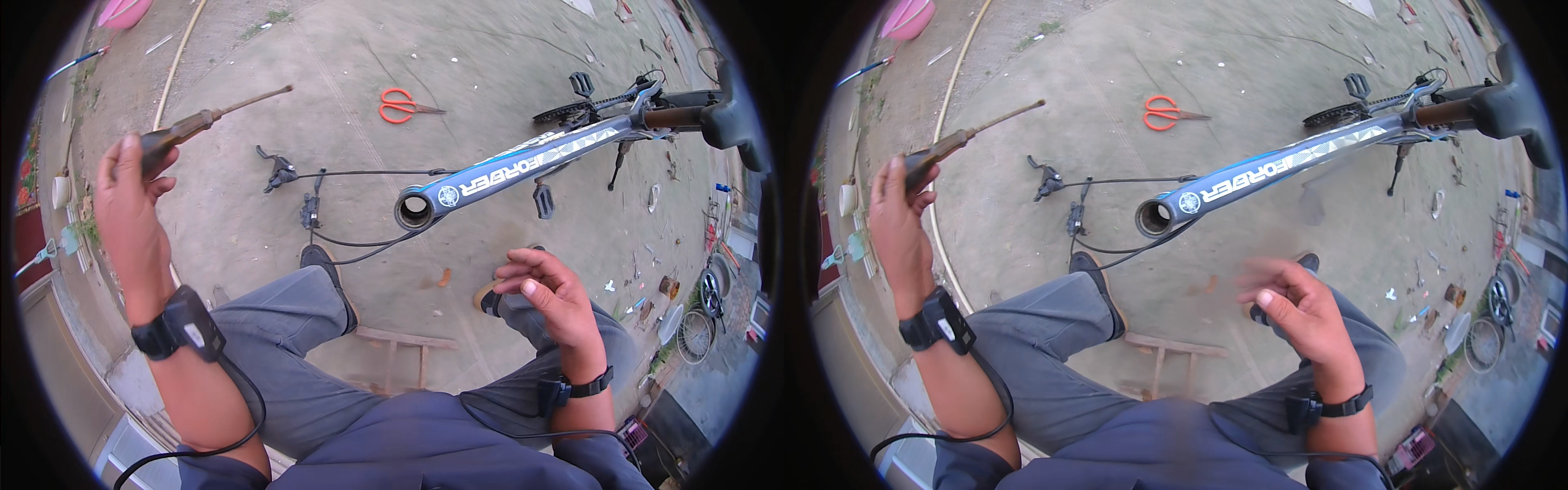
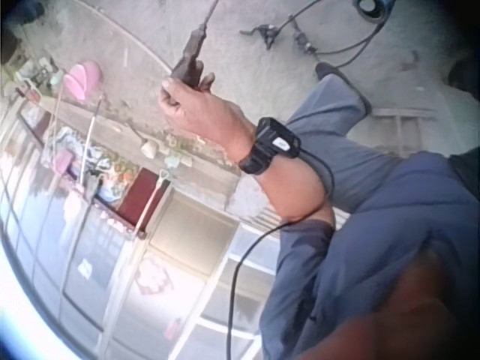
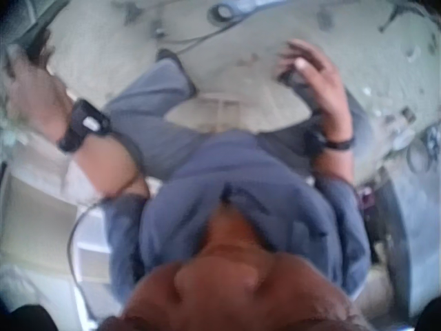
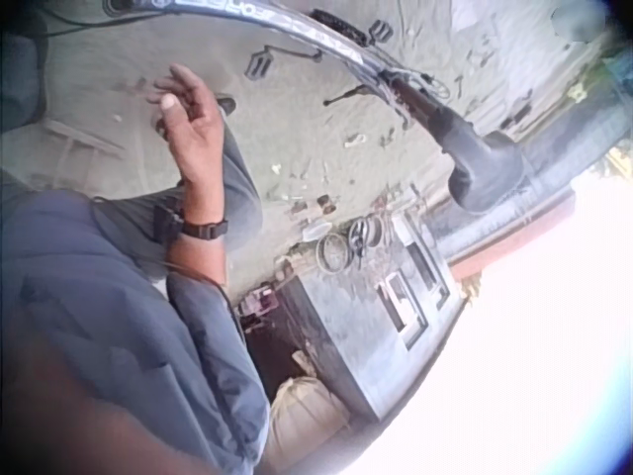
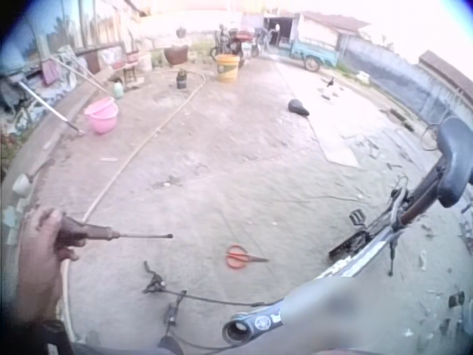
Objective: The person inserts a headset bearing into the bicycle frame's head tube, then uses a screwdriver to tap it into place. They then pick up the front fork assembly and insert it into the head tube, aligning the headset components.
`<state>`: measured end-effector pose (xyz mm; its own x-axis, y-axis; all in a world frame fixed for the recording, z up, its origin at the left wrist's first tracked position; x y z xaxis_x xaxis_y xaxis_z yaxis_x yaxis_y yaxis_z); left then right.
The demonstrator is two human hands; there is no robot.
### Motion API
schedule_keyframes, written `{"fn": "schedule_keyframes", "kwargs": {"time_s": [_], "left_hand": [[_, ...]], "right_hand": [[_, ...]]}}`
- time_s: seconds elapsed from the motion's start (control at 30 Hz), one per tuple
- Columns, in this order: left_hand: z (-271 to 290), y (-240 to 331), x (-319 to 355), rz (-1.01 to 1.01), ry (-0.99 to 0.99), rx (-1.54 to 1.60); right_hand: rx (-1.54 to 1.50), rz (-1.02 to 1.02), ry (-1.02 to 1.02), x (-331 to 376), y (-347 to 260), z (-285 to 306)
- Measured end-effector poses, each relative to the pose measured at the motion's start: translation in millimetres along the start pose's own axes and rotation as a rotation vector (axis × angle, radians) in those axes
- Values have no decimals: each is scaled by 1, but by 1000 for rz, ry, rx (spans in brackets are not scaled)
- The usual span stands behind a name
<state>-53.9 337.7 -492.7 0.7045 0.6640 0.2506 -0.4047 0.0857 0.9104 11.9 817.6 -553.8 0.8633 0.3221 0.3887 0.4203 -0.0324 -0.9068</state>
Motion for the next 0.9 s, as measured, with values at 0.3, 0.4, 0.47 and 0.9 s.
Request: {"fn": "schedule_keyframes", "kwargs": {"time_s": [0.3,0.4,0.47,0.9], "left_hand": [[72,-83,-64,327,-51,-239],[112,-108,-72,345,-5,-151],[144,-129,-72,363,65,16],[223,-242,49,579,267,129]], "right_hand": [[1,39,4,24,4,-4],[18,43,22,29,5,0],[32,39,37,28,6,1],[119,110,98,42,-11,0]]}}
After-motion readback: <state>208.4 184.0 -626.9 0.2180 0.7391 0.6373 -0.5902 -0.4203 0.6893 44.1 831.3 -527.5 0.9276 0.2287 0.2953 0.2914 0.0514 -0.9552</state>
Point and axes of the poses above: each hand's wrist, its own x-axis away from the middle knuckle, its own z-axis out of the back of the hand, y = z × x, the point moved 7 cm from there along -x, towards the middle knuckle, and after that the axes turned 15 degrees about z, right-handed, at the moved point
